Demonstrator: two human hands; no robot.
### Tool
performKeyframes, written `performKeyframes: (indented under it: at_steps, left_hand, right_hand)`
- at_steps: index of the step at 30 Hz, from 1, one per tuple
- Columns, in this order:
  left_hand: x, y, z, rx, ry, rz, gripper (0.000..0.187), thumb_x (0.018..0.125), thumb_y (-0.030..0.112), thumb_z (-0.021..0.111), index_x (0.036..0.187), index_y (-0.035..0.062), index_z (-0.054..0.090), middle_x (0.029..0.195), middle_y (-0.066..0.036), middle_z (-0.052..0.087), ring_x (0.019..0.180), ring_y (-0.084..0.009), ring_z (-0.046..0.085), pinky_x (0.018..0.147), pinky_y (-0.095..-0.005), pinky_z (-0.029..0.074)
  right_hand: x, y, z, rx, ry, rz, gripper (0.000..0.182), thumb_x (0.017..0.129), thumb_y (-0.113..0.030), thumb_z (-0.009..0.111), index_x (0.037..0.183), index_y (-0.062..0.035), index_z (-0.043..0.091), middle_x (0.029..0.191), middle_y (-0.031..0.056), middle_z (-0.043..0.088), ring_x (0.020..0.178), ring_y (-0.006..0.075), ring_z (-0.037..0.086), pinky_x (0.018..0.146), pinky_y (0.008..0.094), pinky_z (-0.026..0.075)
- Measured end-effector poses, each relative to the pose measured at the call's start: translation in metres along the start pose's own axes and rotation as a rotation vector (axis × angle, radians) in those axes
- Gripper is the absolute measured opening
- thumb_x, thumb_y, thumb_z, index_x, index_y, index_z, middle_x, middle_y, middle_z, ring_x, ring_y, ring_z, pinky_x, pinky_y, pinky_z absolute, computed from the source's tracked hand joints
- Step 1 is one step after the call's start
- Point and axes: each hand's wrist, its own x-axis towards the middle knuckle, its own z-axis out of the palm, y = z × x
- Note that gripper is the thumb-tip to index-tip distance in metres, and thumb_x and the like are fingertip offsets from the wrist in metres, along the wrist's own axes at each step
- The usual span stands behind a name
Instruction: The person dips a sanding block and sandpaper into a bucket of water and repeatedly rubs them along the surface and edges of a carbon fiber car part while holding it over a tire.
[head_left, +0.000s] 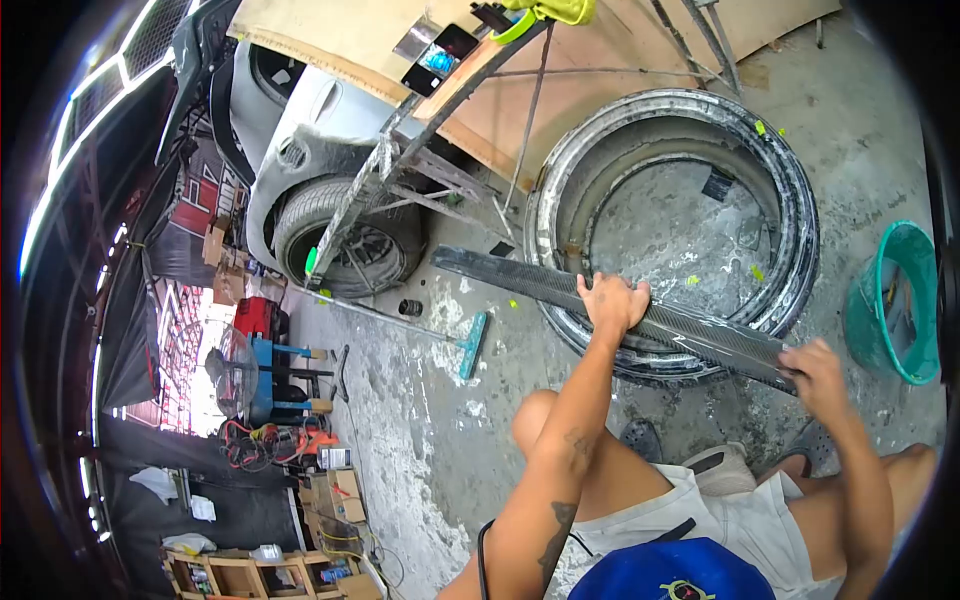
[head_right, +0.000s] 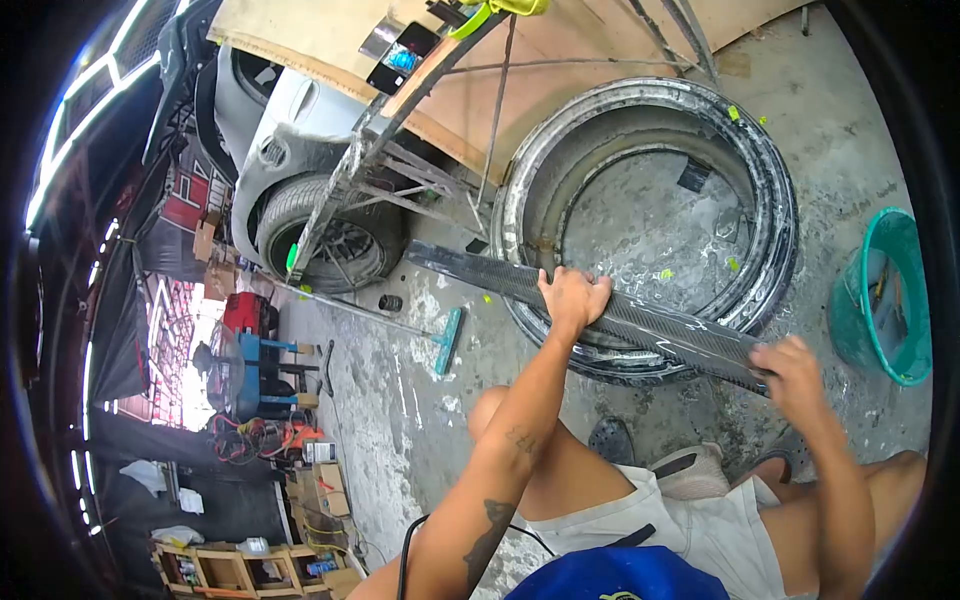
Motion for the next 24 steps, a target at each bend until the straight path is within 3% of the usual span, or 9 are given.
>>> performKeyframes:
  at_steps: [4,9,18,24]
  left_hand:
    - [-0.001,0.006,-0.009,0.047,-0.056,-0.002,0.047,0.081,0.046,0.057,0.092,0.0066,0.08,0.107,-0.016,0.073,0.12,-0.0301,0.058,0.121,-0.054,0.017]
    - [-0.001,0.007,-0.01,0.04,-0.074,-0.052,0.051,0.082,0.05,0.056,0.102,0.0092,0.08,0.116,-0.015,0.072,0.125,-0.0289,0.055,0.122,-0.0509,0.015]
    - [-0.001,0.002,-0.005,0.036,-0.072,-0.035,0.05,0.082,0.05,0.056,0.095,0.0075,0.08,0.115,-0.017,0.072,0.125,-0.0302,0.055,0.122,-0.0517,0.016]
    - [-0.005,0.007,-0.007,0.017,-0.028,-0.021,0.051,0.084,0.049,0.056,0.096,0.0064,0.08,0.112,-0.017,0.073,0.125,-0.0302,0.056,0.122,-0.0529,0.016]
  right_hand:
    - [-0.027,0.005,-0.039,-0.078,-0.043,0.105,0.023,0.068,0.008,0.071,0.09,0.0004,0.069,0.079,0.0148,0.067,0.073,0.034,0.06,0.067,0.0405,0.046]
    - [0.05,-0.013,0.049,0.051,0.008,0.027,0.02,0.07,0.007,0.072,0.09,0.0008,0.07,0.079,0.0148,0.066,0.077,0.035,0.058,0.071,0.0421,0.047]
    - [-0.02,0.019,-0.032,0.024,-0.043,0.129,0.016,0.069,0.007,0.073,0.084,0.002,0.071,0.082,0.0155,0.07,0.074,0.0341,0.062,0.073,0.0415,0.047]
    - [0.055,0.011,0.037,0.112,-0.042,0.073,0.016,0.068,0.007,0.073,0.083,0.001,0.07,0.08,0.0147,0.068,0.075,0.0338,0.061,0.074,0.0419,0.047]
